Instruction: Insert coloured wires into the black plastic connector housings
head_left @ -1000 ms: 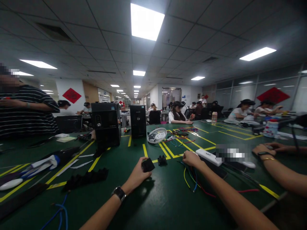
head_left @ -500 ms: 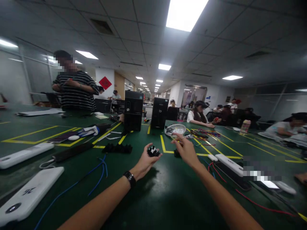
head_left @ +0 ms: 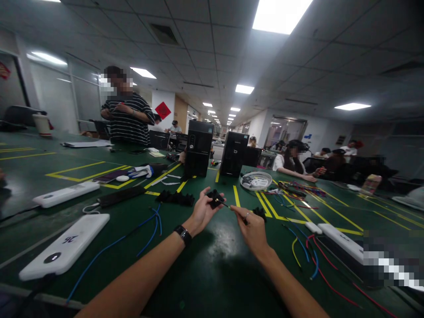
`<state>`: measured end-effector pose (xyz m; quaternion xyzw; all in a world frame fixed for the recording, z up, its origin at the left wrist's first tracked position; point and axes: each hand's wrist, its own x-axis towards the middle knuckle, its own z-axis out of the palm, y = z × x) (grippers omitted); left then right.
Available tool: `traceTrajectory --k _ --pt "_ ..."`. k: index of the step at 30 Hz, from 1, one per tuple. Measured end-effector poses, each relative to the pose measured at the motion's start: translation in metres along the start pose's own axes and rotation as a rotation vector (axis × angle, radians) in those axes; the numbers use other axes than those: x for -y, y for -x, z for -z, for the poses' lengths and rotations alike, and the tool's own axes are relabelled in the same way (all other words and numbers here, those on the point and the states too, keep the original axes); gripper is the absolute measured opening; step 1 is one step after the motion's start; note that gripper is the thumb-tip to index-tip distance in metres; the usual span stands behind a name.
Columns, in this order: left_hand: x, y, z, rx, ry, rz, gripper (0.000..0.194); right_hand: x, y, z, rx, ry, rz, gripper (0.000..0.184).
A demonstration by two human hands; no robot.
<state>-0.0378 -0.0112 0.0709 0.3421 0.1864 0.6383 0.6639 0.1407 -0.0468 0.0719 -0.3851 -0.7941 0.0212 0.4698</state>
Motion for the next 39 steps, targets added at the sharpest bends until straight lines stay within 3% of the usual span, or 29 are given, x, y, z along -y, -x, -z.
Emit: traceTrajectory --k 10,20,28,39 --pt "0.002 0.004 -0.008 -0.048 -0.031 0.007 0.042 -0.008 0.004 0.001 -0.089 0.101 0.103 0.03" --pt "0.013 -0.002 0.004 -0.018 -0.022 -0.019 0.047 -0.008 0.007 0.0 -0.05 0.113 0.12 0.033" --pt "0.011 0.001 0.0 -0.031 -0.042 -0.03 0.042 -0.008 0.007 -0.002 0.031 0.132 0.123 0.033" --pt "0.01 0.002 0.006 -0.037 -0.247 -0.13 0.051 0.004 0.009 -0.007 0.119 0.043 0.133 0.03"
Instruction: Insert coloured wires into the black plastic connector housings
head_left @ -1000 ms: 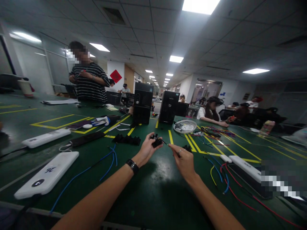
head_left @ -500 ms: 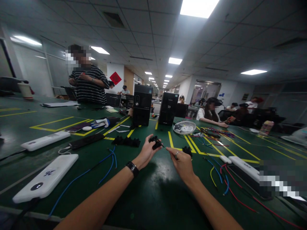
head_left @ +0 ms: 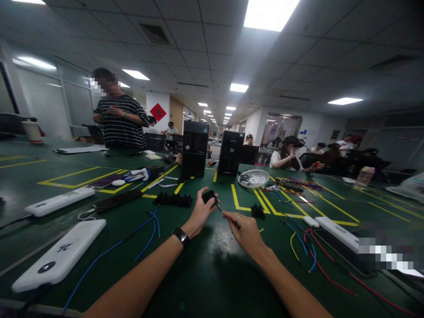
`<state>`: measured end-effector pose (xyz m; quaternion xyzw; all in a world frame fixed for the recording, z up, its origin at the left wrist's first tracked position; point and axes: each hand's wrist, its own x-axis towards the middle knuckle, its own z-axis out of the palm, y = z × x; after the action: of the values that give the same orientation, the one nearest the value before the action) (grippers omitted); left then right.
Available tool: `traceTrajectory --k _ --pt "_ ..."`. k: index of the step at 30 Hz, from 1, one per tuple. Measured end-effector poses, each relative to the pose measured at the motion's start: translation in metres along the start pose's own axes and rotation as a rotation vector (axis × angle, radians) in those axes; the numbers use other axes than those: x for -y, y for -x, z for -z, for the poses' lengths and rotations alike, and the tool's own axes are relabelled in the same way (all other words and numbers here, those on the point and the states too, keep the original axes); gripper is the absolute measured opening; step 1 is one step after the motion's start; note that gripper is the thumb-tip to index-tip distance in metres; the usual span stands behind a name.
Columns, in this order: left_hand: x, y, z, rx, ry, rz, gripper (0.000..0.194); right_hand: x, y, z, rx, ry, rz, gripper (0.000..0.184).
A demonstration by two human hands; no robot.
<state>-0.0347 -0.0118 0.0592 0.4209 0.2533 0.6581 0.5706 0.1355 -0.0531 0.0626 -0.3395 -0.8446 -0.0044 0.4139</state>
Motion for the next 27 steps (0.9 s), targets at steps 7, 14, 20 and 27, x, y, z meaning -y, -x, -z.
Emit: traceTrajectory --k 7,14,20,27 --pt "-0.008 0.003 -0.003 0.037 0.067 0.033 0.045 0.006 0.0 -0.003 0.016 -0.06 -0.028 0.029" --pt "-0.008 0.002 -0.001 0.078 0.051 0.013 0.042 0.011 0.0 -0.003 0.013 -0.085 -0.024 0.031" --pt "-0.009 0.004 -0.001 0.106 0.04 -0.015 0.037 0.019 0.0 -0.001 0.027 -0.101 -0.009 0.031" --pt "-0.014 0.003 -0.001 0.123 -0.119 -0.094 0.037 0.022 -0.001 -0.007 0.07 -0.147 -0.091 0.028"
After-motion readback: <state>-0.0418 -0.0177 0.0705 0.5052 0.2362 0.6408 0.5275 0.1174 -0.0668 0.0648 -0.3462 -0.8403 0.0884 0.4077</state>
